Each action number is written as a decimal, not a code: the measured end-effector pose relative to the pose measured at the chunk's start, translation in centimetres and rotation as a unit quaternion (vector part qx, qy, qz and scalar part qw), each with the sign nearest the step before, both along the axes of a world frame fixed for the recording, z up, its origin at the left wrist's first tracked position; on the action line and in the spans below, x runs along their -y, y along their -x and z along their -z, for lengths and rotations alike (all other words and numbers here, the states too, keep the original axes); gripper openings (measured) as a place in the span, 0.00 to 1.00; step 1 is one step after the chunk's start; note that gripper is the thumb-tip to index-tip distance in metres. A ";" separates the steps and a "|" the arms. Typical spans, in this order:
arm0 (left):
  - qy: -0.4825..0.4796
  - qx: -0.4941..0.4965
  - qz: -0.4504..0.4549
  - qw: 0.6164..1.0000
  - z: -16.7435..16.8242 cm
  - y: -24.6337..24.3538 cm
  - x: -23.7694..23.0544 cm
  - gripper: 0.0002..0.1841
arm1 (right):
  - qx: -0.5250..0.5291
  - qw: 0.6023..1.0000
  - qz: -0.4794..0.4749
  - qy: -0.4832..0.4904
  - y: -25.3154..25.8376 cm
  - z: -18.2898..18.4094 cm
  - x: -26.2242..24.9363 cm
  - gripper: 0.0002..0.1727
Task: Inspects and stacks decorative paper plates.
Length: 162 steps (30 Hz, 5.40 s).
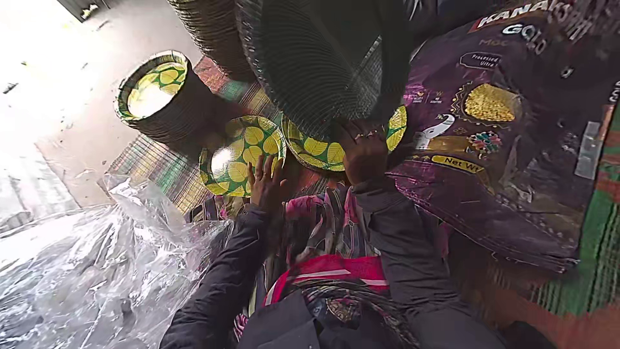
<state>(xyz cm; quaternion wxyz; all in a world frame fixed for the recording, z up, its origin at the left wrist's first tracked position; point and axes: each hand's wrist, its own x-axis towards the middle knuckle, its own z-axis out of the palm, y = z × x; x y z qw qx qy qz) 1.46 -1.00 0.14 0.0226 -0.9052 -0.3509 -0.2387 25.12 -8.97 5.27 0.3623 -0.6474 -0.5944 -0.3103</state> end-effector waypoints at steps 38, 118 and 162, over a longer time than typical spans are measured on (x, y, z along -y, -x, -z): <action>0.317 -0.138 -0.286 0.894 0.3 0.9 -2.9 0.16 | -0.156 0.895 -0.050 0.416 1.1 6.1 -3.1 0.24; 0.157 -0.080 -0.234 0.956 -3.1 4.0 1.2 0.11 | -0.025 0.970 -0.199 0.137 5.4 6.1 -2.8 0.37; -0.321 0.214 -0.007 0.923 -6.7 3.1 7.3 0.06 | -0.089 0.950 -0.283 -0.095 6.4 0.4 -0.5 0.10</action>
